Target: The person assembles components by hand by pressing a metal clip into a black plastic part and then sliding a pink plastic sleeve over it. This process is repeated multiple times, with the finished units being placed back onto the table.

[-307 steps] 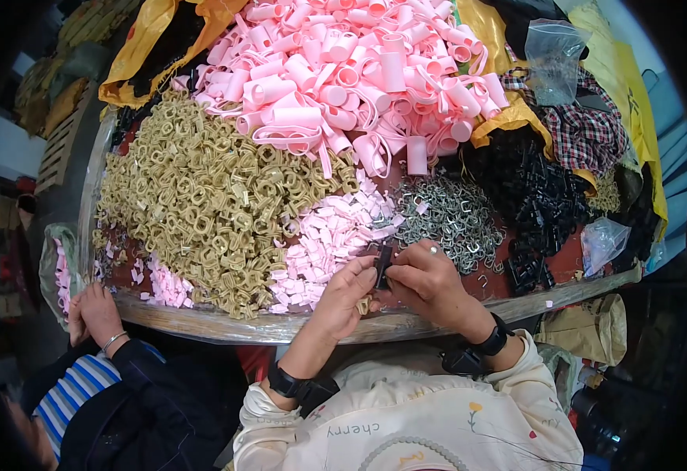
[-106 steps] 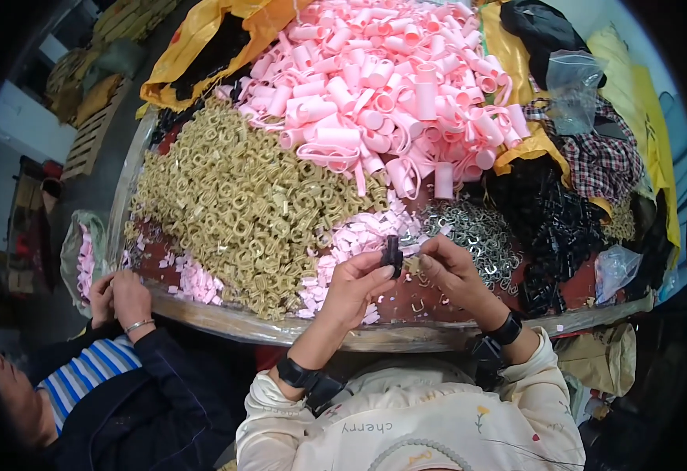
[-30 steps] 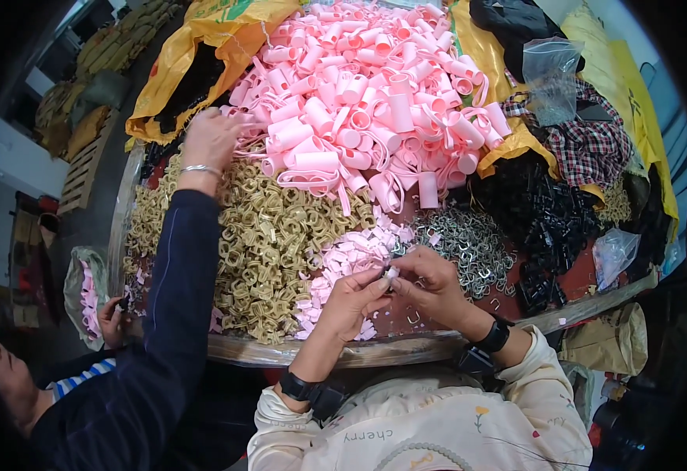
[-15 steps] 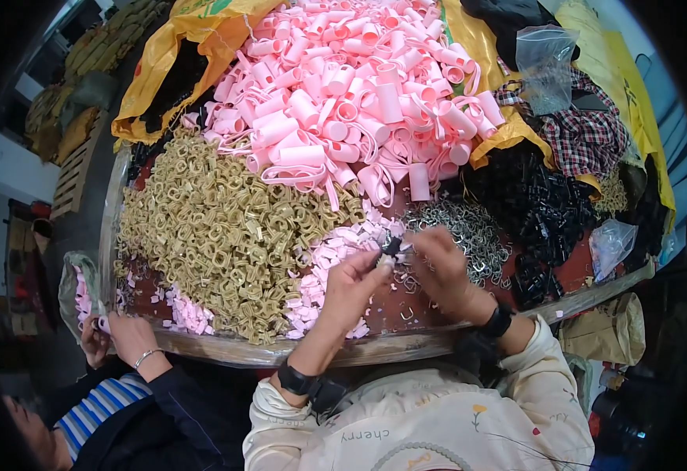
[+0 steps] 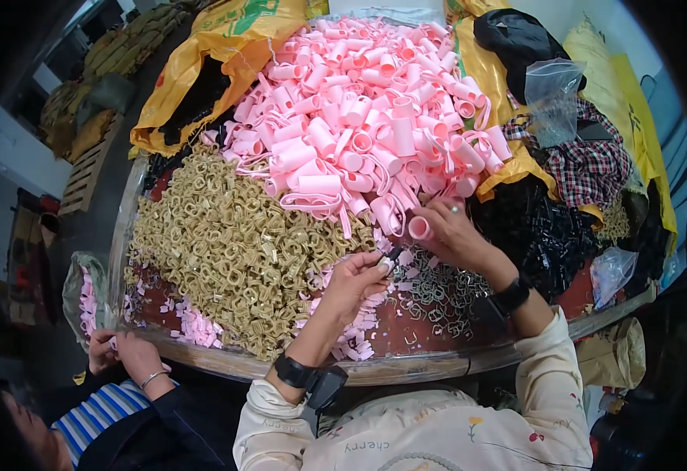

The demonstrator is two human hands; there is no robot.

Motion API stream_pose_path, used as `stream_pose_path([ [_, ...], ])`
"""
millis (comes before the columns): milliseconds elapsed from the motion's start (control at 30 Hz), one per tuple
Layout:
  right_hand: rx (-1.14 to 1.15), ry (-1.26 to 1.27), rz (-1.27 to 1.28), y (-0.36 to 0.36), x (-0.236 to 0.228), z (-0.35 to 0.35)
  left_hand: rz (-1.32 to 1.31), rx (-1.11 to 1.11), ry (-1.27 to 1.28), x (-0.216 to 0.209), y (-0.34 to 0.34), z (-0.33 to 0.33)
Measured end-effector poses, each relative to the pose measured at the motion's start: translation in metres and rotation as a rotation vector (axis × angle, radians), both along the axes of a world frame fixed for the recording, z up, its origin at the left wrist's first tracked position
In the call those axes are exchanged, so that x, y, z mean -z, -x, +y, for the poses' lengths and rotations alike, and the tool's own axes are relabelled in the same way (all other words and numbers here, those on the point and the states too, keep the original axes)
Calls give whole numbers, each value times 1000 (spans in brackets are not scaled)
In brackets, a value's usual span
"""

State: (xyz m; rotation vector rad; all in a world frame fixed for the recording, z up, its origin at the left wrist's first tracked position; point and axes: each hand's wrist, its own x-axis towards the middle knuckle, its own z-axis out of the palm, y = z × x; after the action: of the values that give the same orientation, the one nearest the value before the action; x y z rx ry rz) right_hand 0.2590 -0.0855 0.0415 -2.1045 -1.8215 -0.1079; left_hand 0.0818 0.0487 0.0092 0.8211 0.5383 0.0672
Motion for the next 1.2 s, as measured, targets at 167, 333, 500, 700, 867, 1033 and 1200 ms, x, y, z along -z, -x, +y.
stream_pose_path([
  [167,-114,79,502,28,-23,-26,-90,42,95,-17,14,-1],
  [333,-220,88,671,33,-44,-38,-86,77,85,-29,23,-11],
  [500,-257,76,785,44,-45,-47,-85,142,-89,-38,23,-24],
  [700,-204,58,612,63,-44,-44,-26,226,-217,-37,25,-27],
  [867,-142,96,502,75,-39,-46,-4,235,-152,-32,26,-29],
  [1033,-102,14,575,78,-26,-46,16,238,-133,-40,25,-30],
  [1200,-123,83,722,80,-25,-48,96,341,-162,-36,27,-34],
])
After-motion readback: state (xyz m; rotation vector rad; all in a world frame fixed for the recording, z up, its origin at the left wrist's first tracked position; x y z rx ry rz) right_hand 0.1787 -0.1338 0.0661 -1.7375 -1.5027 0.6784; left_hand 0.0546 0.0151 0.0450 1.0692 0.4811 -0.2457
